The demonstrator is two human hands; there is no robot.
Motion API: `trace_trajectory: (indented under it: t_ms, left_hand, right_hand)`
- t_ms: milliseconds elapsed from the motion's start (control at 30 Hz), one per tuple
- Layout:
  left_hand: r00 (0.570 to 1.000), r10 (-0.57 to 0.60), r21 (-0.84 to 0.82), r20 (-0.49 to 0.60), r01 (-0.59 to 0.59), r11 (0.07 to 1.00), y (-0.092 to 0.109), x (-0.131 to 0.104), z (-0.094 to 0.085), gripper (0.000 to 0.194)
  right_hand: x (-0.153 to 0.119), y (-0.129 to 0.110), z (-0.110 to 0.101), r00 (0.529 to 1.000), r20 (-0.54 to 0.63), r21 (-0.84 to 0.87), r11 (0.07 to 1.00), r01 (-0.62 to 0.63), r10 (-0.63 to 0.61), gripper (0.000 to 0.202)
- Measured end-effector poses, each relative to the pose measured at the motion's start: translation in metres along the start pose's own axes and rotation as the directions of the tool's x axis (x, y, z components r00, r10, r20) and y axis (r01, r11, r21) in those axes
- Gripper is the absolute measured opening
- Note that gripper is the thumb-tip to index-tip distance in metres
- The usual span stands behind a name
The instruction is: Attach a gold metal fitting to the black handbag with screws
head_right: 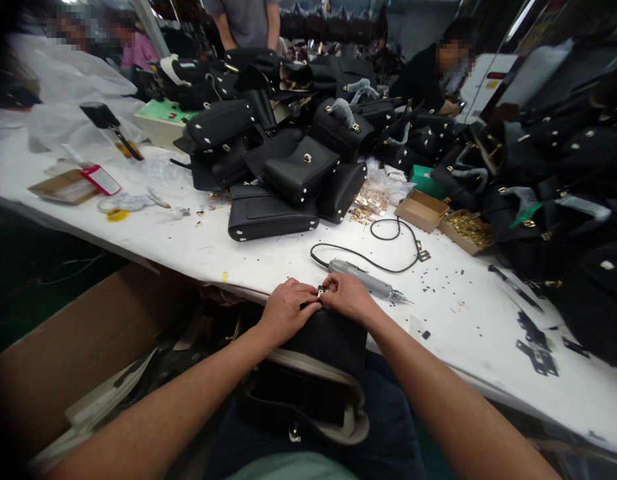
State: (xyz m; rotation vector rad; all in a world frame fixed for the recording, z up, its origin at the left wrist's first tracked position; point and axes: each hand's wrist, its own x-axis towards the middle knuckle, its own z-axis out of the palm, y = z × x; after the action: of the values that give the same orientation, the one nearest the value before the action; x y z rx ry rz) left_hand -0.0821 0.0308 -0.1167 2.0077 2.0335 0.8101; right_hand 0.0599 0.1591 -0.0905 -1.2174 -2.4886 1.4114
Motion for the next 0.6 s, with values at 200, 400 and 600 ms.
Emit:
trace_trajectory:
  t_ms: [200,400,600]
  left_hand:
    - [1.000,0.004,-0.021,-0.019,-0.004,1.000,0.0001,-0.0013,0.0016,0.013]
    - [0.999,0.047,-0.048,-0.011,-0.048,0.998,-0.0033,0.0008,0.0008,0.012]
    - [0.996,0.061,0.018,0.060,-0.062,0.998,-0.0052,0.0044,-0.0027,0.013]
  right_hand:
    - [0.0011,0.0019,-0.0003,0.999,0.021,0.004,1.000,-0.025,0.025,0.024]
    - [0.0035,-0.0005,-0.0018,0.994,0.069,0.079,0.993,-0.089,0.083,0.023]
    - [0.0083,-0.0055,-0.0021,0.988,0.090,0.069,0.989,-0.132,0.125,0.028]
